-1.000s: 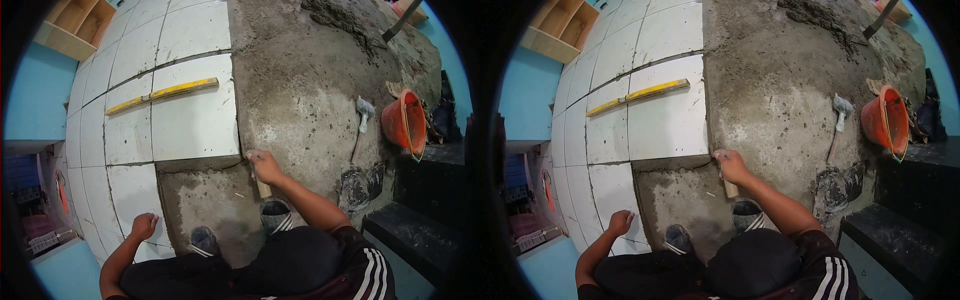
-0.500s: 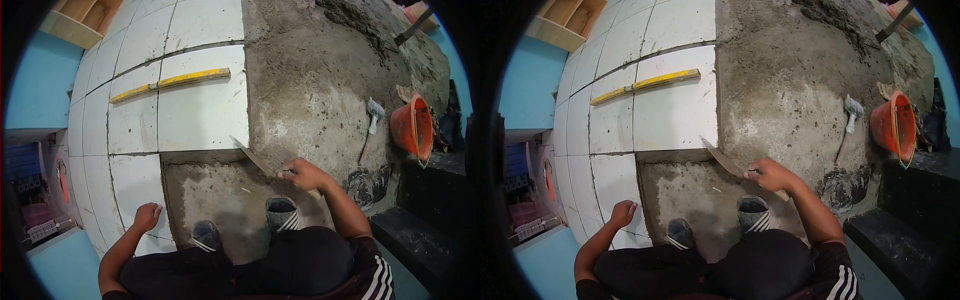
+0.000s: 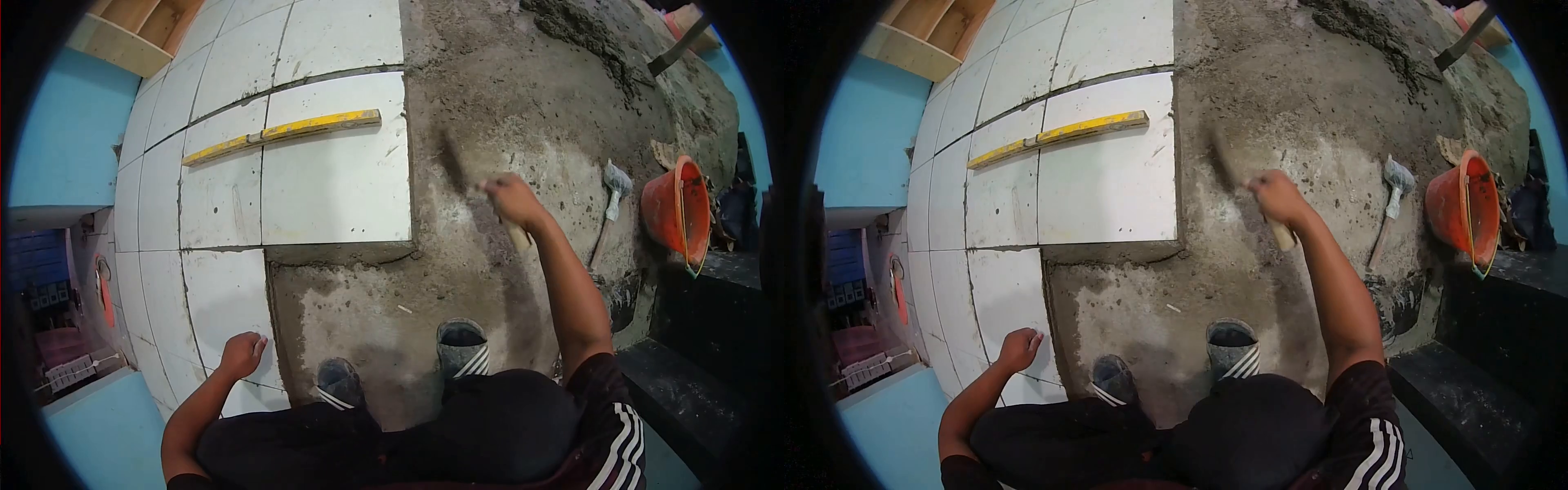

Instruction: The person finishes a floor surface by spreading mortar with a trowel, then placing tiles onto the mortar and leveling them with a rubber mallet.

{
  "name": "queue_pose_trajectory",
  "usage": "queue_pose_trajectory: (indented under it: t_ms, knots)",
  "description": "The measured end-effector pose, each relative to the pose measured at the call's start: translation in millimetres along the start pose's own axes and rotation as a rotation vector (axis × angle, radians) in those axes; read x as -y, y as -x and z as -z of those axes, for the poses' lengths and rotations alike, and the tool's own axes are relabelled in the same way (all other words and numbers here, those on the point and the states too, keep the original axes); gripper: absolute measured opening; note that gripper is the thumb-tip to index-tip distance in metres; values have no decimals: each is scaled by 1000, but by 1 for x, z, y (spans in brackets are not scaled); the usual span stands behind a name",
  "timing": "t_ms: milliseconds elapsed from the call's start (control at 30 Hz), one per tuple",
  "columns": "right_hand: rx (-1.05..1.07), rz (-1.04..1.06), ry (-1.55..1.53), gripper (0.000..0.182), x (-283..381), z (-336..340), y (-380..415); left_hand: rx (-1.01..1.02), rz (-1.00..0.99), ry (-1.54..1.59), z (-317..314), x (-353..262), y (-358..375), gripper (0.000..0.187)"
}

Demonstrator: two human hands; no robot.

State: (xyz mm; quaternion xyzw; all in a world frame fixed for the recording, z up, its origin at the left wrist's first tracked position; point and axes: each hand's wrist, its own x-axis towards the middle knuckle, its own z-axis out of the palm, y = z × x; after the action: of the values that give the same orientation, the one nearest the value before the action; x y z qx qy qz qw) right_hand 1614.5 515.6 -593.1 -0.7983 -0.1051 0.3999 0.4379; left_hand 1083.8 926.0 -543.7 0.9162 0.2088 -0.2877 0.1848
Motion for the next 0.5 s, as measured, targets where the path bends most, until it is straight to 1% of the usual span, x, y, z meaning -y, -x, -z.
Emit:
queue_pose_trajectory:
  t_ms: [33, 133, 167, 267, 300, 400, 467, 500]
  knots:
    - [-136, 4, -61, 30, -5, 3, -7, -2, -10, -5, -2, 2, -1, 37]
    - [-72, 7, -314, 28, -7, 13, 7, 1, -6, -5, 0, 1, -2, 37]
    - [-116, 15, -388, 25, -10, 7, 14, 6, -1, -2, 0, 1, -2, 37]
    - [-228, -154, -534, 27, -37, -5, 17, 7, -9, 19, -4, 3, -2, 38]
    - [-218, -86, -446, 27, -47, -6, 18, 6, -15, 10, -4, 3, -5, 37]
    - [-297, 10, -608, 30, -60, -7, 46, 17, -29, -20, -3, 4, -6, 37]
    - [-338, -78, -667, 32, -90, -9, 42, 18, -47, -35, 0, 2, -11, 37]
    - [-360, -120, -695, 32, -94, -8, 43, 26, -52, -33, 0, 1, -12, 37]
